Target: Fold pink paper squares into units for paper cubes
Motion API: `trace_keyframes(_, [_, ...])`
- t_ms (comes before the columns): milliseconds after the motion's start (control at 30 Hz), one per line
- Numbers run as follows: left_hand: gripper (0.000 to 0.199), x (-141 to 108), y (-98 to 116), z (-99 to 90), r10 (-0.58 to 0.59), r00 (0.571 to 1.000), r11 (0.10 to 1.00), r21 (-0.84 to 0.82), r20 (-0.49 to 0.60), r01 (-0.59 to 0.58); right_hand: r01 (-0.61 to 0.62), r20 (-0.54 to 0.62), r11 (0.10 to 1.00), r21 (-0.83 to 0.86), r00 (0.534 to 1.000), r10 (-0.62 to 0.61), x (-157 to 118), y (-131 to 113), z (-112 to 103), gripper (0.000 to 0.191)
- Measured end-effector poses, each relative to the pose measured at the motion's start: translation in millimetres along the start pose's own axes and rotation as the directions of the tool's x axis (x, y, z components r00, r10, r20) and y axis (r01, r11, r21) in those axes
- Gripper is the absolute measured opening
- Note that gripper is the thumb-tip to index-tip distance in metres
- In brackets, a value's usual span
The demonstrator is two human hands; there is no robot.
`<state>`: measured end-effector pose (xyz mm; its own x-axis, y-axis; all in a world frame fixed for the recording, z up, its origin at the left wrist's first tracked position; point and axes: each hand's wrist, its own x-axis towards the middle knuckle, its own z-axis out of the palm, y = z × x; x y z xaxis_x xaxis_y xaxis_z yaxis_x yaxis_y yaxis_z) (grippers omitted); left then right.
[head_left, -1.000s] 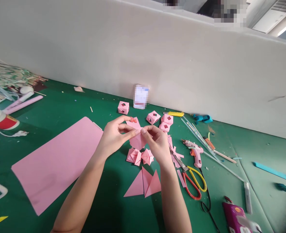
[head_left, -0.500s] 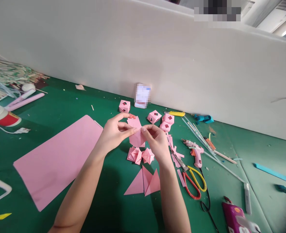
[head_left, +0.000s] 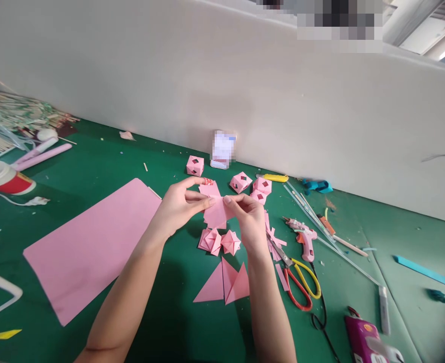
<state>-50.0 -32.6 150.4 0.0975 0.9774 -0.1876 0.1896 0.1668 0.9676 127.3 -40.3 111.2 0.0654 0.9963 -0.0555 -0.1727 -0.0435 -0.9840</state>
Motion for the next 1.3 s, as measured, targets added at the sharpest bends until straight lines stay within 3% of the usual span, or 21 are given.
trace_keyframes(333, [0.054, 2.0, -2.1, 3.7, 0.097, 0.994, 0.992, -0.070, -0.059, -0.101, 0.028, -0.009, 0.997, 0.072, 1.000, -0.027, -0.3, 2.5, 1.2, 0.017])
trace_keyframes(667, [0.054, 4.5, -1.6, 3.4, 0.096, 0.976, 0.977, -0.168, -0.197, -0.131, 0.029, 0.030, 0.997, 0.072, 0.999, -0.031, 1.2, -1.8, 2.8, 0.018])
trace_keyframes(967, [0.043, 3.4, -4.4, 9.1, 0.167, 0.985, 0.983, -0.070, -0.044, -0.170, 0.027, 0.039, 0.999, -0.026, 0.999, -0.026, -2.2, -2.6, 7.3, 0.020])
trace_keyframes(1167, [0.054, 5.0, -4.0, 4.9, 0.117, 0.985, 0.963, -0.229, -0.125, -0.143, -0.126, 0.156, 0.979, 0.159, 0.983, 0.101, 2.6, 0.4, -0.5, 0.027])
trace_keyframes(1300, [0.054, 4.6, -3.3, 3.6, 0.101, 0.983, 0.960, -0.245, -0.154, -0.137, -0.188, 0.246, 0.973, 0.137, 0.958, 0.150, 3.3, 1.0, -1.3, 0.024])
